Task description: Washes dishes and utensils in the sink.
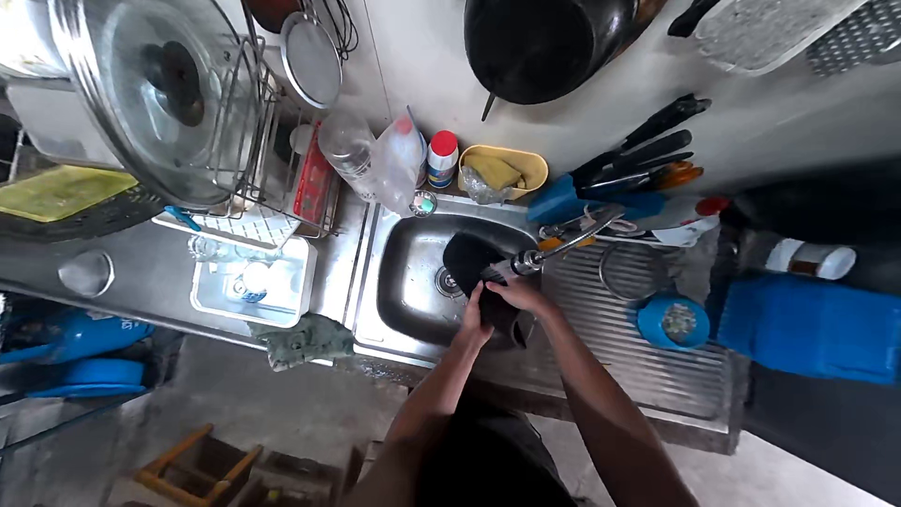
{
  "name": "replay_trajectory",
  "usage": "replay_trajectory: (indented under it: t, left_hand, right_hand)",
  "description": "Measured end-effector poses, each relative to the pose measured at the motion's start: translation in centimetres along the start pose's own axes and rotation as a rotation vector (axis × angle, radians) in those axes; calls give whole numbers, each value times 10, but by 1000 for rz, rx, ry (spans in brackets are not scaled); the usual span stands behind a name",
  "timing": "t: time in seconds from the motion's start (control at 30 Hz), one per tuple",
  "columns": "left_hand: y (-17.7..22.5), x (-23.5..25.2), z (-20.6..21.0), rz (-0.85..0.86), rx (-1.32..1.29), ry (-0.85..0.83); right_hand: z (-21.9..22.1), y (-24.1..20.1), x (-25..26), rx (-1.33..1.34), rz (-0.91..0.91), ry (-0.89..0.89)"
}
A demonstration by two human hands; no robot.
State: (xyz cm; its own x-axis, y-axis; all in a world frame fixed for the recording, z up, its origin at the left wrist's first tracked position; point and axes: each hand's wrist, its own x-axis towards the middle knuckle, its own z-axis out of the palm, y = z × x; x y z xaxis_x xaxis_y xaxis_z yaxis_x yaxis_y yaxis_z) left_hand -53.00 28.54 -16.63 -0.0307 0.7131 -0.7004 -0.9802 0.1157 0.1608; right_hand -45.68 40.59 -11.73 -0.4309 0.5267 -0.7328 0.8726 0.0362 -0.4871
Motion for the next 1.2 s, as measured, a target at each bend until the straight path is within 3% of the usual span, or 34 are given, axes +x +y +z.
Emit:
replay_trajectory:
  t: [0.1,0.23,0.4,0.63,0.83,1.07,1.13,1.2]
  left_hand:
    - [2,9,4,34,-48,84]
    - [-1,11,-16,139,121,161]
    - [1,-21,-32,126,217,66]
    - [17,-43,-47,52,240,-12]
    - [29,-10,-29,197,278,23]
    - [24,19,28,297,239,278]
    - [21,23,44,365,282,341]
    - [18,31,52,439,370,420]
  right_hand:
    - [14,-11,-6,-185,6,-39]
    - [45,-13,-16,-288,13,-89]
    - [52,-4,11,-13,-94,-63]
    - [42,2,22,394,6,144]
    - [38,15,4,445,133,14]
    - [48,45,-26,889,-222,158]
    - [53,55,-35,935,-366,250]
    - [50,54,-47,864,-394,313]
